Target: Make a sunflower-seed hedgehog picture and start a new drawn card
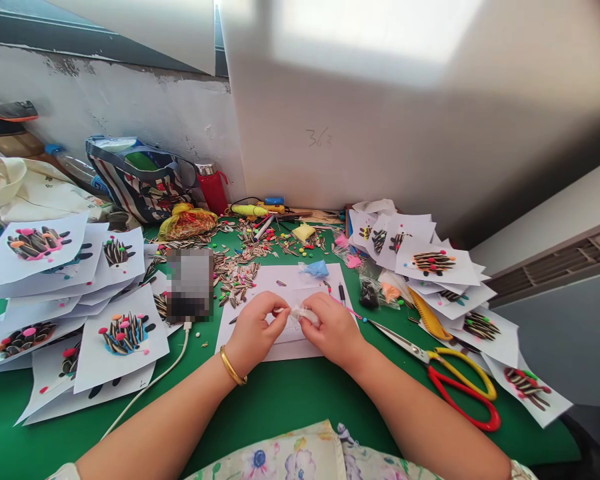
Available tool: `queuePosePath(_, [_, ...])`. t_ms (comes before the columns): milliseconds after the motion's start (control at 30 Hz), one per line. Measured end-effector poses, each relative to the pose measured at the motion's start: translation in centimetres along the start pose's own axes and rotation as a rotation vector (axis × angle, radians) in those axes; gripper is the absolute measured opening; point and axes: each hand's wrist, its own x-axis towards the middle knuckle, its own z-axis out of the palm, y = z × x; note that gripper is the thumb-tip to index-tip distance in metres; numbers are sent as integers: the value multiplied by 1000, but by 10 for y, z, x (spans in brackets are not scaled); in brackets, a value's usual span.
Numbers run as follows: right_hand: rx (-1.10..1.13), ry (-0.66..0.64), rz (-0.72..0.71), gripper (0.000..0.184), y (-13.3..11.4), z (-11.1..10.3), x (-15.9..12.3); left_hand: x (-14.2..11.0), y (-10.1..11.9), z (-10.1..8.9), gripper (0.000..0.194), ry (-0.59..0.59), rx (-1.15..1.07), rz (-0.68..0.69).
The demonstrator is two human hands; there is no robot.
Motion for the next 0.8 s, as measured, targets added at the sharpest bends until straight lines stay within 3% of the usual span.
queuePosePath(133, [36, 54, 125, 10, 8, -6, 4, 2, -3, -2, 14, 120, -184, -135])
queuePosePath(233, [84, 82, 167, 8, 13, -8, 6, 3, -5, -1, 27, 121, -360, -266])
queuePosePath(367, [129, 67, 183, 9, 13, -7, 6, 3, -6, 2, 31, 105, -505, -335])
queuePosePath(533, [156, 34, 157, 7, 8, -5, 5, 2, -11, 2, 26, 74, -333, -231])
queuePosePath(667, [145, 10, 139, 9, 4, -2, 4, 0, -10, 1, 23, -9, -160, -77])
queuePosePath(800, [128, -28, 124, 10, 0, 3, 1, 0, -7, 3, 13, -95, -74, -38])
